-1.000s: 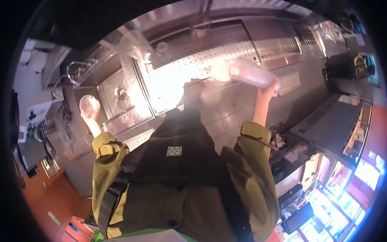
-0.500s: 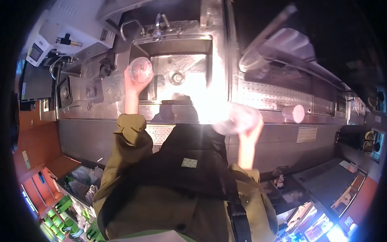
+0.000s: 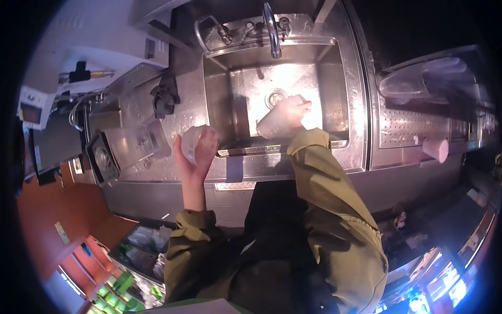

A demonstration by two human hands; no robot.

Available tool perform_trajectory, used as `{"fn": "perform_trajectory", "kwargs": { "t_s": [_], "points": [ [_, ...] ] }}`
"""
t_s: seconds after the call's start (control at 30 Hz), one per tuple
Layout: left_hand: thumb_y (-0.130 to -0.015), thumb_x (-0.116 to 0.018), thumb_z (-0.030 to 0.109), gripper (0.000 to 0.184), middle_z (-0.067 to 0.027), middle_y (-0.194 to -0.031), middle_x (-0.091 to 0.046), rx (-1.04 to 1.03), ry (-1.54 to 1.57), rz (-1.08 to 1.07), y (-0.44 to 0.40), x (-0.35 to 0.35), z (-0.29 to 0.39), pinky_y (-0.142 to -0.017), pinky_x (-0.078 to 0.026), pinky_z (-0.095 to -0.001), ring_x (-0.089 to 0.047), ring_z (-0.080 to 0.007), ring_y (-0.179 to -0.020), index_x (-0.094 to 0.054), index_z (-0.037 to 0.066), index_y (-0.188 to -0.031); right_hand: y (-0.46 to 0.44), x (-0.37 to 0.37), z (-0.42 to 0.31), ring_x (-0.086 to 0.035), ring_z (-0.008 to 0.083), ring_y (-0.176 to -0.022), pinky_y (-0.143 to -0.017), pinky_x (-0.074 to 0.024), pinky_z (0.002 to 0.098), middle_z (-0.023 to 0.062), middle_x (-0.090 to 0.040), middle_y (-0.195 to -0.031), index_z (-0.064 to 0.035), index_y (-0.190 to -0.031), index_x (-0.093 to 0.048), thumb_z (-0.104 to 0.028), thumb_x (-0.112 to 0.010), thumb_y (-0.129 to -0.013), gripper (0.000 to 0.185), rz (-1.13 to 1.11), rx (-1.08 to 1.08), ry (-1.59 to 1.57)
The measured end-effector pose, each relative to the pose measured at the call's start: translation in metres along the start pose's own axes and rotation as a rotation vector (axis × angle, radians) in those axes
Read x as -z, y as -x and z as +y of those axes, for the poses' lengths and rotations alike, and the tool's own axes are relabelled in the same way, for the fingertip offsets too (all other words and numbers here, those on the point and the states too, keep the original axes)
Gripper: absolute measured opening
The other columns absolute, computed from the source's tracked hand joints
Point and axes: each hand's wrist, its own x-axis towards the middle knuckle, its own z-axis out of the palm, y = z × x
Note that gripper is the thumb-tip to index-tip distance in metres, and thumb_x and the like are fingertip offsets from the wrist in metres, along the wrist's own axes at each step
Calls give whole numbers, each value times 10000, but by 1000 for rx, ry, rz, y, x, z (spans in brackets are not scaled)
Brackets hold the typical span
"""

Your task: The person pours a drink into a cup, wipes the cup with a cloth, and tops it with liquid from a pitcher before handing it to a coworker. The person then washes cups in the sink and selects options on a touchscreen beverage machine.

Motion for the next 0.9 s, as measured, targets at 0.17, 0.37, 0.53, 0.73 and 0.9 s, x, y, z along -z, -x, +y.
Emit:
{"fn": "perform_trajectory", "kwargs": {
  "t_s": [0.17,0.37,0.53,0.73,0.9],
  "points": [
    [-750,-530,434,527,-150,-1126,-462,47,-6,-38,-7,20,4,-888,-345,-431,-442,-311,-1053,-457,57,-1111,-45,-15,52,-512,285,-897,-782,-422,367,146,-501,-917,-47,-1055,-409,-243,-640,-643,512,-445,-130,-95],
    [-755,-521,437,500,-147,-1126,-471,-54,-304,73,7,-23,-35,-885,-348,-441,-446,-295,-1048,-459,77,-1096,-15,136,1,-552,164,-815,-719,-447,277,99,-552,-814,-14,-975,-497,-202,-469,-796,261,-961,90,-684],
    [-742,-533,469,543,-91,-1143,-480,110,-322,-40,20,-59,-78,-861,-380,-444,-456,-253,-1048,-445,113,-1142,-64,305,-26,-564,157,-804,-723,-453,255,87,-576,-870,-14,-1044,-495,-148,-442,-859,234,-774,348,-957],
    [-742,-530,474,532,-130,-1130,-498,121,-424,-103,30,-98,-155,-862,-381,-459,-475,-280,-1033,-462,95,-1109,-253,388,182,-529,142,-769,-696,-443,249,97,-549,-862,20,-1031,-446,-158,-643,-750,387,291,237,-807],
    [-730,-547,471,528,-90,-1125,-494,150,-433,-99,47,-118,-217,-864,-384,-467,-462,-263,-1039,-472,109,-1107,-344,412,239,-405,254,-1074,-919,-338,345,186,-350,-1178,47,-1248,-161,-214,-772,-556,959,480,466,-615]
  ]
}}
